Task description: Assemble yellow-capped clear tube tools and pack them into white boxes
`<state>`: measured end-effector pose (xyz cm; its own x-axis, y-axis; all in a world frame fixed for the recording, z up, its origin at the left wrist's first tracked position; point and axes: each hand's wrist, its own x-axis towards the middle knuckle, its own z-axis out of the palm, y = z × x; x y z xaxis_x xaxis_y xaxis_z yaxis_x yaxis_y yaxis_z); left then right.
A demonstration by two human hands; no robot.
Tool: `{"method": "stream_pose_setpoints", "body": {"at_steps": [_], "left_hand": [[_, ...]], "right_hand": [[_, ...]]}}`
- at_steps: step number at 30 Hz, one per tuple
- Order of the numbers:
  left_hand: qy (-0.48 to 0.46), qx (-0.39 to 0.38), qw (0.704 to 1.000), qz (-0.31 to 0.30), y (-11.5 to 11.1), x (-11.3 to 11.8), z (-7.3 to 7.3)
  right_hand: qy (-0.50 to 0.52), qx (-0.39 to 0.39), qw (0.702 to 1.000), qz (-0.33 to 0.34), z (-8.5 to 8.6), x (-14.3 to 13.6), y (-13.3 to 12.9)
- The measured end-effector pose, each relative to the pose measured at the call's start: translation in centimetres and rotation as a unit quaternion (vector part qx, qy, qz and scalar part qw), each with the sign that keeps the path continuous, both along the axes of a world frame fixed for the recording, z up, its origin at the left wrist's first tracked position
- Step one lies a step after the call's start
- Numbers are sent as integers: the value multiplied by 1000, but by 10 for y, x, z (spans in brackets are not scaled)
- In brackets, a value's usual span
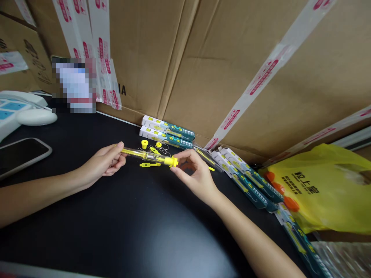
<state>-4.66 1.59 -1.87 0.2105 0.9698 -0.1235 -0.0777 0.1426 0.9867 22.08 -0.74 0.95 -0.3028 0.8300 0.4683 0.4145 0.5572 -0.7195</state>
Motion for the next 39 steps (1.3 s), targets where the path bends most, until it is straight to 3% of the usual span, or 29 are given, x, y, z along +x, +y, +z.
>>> {"method": "stream_pose_setpoints", "body": {"at_steps": [5, 18, 32, 36, 39], "left_hand": [[12, 10, 1000, -2, -1, 0, 0], [28, 11, 999, -16, 1, -2, 1], [-10, -3, 1000, -5, 2, -3, 2], [-15, -7, 1000, 4, 4, -4, 4], [-16, -7, 1000, 10, 5, -5, 4]], "right_hand": [[-37, 37, 999, -6, -1, -2, -1], [-14, 18, 1000, 16, -6, -5, 0], [-8, 2, 1000, 30, 5, -3, -3], [-92, 7, 996, 19, 15, 17, 10], [-265, 8, 964, -33, 13, 37, 28]]}}
